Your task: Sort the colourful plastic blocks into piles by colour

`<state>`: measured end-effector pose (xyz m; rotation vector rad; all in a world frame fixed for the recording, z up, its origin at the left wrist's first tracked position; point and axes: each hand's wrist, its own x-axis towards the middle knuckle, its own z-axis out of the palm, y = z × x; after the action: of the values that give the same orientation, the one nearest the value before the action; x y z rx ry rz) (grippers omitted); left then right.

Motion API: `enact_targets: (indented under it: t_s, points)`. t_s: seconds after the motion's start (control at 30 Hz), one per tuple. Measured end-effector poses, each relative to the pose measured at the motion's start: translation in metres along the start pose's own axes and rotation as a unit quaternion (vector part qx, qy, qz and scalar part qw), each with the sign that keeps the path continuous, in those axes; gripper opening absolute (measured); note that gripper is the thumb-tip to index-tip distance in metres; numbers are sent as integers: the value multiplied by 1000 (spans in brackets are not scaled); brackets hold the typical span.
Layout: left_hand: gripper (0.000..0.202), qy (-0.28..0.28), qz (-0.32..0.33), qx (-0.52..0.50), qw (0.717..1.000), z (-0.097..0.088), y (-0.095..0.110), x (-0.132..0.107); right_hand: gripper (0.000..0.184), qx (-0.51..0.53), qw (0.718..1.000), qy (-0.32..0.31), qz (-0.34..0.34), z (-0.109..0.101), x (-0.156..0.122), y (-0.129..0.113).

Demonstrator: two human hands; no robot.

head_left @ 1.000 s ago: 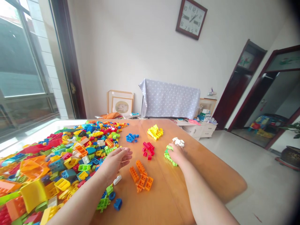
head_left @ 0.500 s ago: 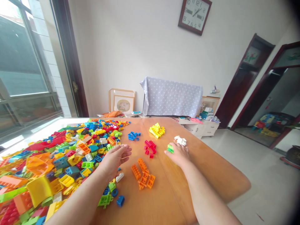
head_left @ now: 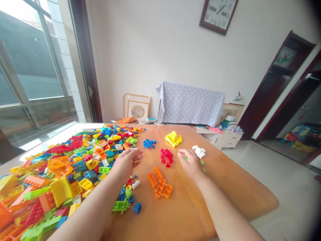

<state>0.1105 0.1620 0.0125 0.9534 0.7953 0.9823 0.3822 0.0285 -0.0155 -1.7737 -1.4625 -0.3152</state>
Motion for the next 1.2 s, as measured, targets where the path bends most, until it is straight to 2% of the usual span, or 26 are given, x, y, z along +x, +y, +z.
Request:
enact_targets:
  t_s: [0.13,0.2,0.3,0.37,0.53,0.67,0.83,1.0,1.1,1.2]
  points:
    - [32,27,13,-14,999,-7,5,5,29,101,983,-139,-58,8,-12,-54]
    - [29,46,25,-28,998,-11,9,7,38,109,970,-203,-74,15,-22,-74]
    - [24,64,45,-48,996,-16,17,9,60,101,958,-257,-75,28,-38,-88]
    - [22,79,55,-65,993,-20,24,10,64,107,951,-279,-78,35,-45,-89]
    - [21,141,61,-108,982,-32,38,16,43,129,947,-277,-100,49,-45,-86]
    - [22,161,57,-118,978,-43,40,22,28,158,943,-258,-136,58,-38,-86]
    - [22,171,61,-128,975,-55,42,26,28,197,934,-260,-148,63,-36,-86]
    - [20,182,57,-136,972,-62,42,28,31,206,930,-278,-125,53,-30,-91]
    - [19,182,52,-142,972,-65,41,31,28,207,941,-248,-98,53,-20,-94]
    - [19,184,47,-146,971,-68,41,33,27,225,950,-212,-38,64,-8,-93]
